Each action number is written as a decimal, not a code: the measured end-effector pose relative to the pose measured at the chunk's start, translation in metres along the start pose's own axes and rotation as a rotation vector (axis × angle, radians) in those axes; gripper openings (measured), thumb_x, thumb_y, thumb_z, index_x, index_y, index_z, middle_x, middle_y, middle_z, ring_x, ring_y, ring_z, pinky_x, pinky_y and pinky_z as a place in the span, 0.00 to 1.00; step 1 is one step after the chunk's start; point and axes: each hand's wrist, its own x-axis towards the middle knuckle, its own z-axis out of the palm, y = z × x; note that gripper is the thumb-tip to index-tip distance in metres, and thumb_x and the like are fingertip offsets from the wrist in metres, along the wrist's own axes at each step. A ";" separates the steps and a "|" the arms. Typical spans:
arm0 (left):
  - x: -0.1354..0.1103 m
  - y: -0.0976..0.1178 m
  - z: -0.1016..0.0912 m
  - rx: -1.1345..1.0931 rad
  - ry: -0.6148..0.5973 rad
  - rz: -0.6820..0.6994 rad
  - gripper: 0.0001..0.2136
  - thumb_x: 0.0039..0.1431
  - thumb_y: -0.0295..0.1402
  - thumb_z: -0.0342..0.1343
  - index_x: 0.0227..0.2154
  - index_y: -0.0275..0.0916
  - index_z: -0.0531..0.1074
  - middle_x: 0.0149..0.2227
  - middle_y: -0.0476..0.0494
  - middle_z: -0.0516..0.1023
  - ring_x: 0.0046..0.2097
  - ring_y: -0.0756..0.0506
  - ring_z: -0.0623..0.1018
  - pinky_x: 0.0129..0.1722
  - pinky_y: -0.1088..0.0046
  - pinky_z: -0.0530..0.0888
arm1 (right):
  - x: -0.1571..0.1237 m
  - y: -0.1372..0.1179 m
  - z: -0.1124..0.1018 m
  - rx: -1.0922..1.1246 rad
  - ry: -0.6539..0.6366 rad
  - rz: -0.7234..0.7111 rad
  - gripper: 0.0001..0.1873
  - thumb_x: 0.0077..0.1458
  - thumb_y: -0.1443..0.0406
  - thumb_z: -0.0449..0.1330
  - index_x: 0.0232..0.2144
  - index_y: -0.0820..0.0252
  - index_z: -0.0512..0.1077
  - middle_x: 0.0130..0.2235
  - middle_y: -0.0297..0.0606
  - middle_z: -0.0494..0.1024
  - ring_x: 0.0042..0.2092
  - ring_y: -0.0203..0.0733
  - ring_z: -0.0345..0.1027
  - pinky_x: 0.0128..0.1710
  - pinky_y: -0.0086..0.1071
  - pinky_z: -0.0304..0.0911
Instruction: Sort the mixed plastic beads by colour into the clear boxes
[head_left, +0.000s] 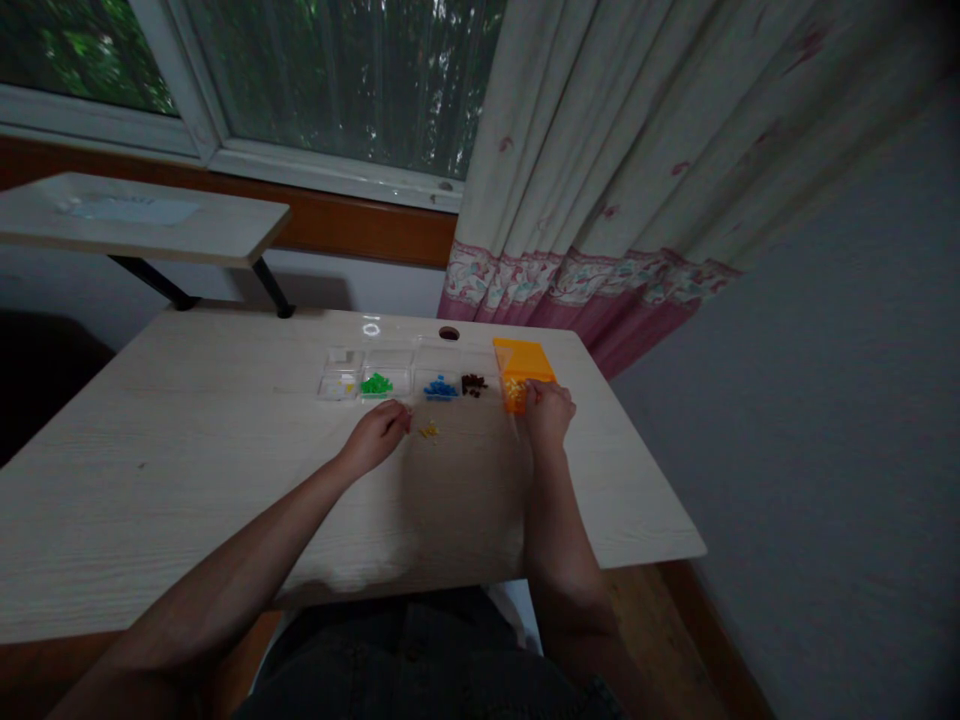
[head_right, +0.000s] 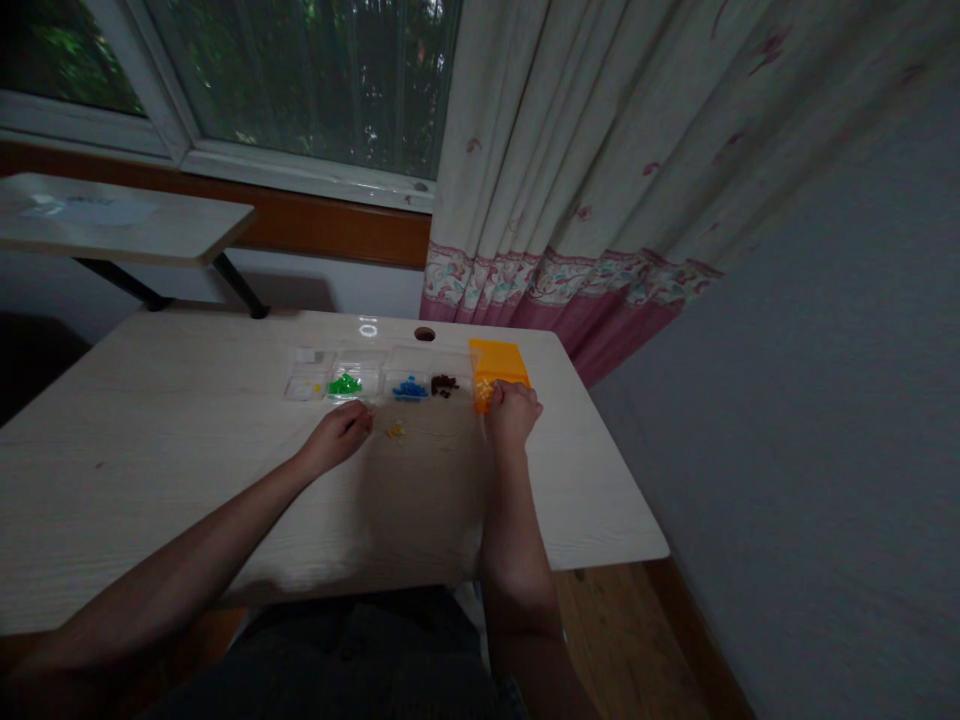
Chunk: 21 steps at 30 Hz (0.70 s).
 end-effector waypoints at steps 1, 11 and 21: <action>0.000 0.000 0.000 -0.001 -0.002 0.001 0.17 0.69 0.35 0.44 0.26 0.37 0.69 0.29 0.47 0.70 0.35 0.48 0.71 0.39 0.71 0.68 | 0.000 0.000 0.002 0.023 0.018 -0.009 0.19 0.65 0.61 0.49 0.44 0.58 0.79 0.44 0.48 0.79 0.46 0.50 0.65 0.43 0.38 0.55; -0.002 0.003 0.000 0.084 -0.110 0.015 0.09 0.60 0.31 0.56 0.43 0.39 0.74 0.36 0.45 0.71 0.37 0.47 0.71 0.40 0.70 0.69 | -0.013 -0.033 0.026 0.330 0.050 -0.348 0.16 0.64 0.61 0.53 0.37 0.60 0.80 0.36 0.43 0.81 0.39 0.44 0.70 0.43 0.35 0.61; -0.003 0.008 -0.001 0.232 -0.194 0.090 0.12 0.63 0.36 0.56 0.47 0.43 0.75 0.40 0.42 0.73 0.44 0.43 0.73 0.47 0.65 0.70 | -0.029 -0.053 0.039 0.377 -0.068 -0.514 0.11 0.62 0.64 0.57 0.39 0.56 0.80 0.40 0.40 0.82 0.43 0.43 0.73 0.47 0.35 0.64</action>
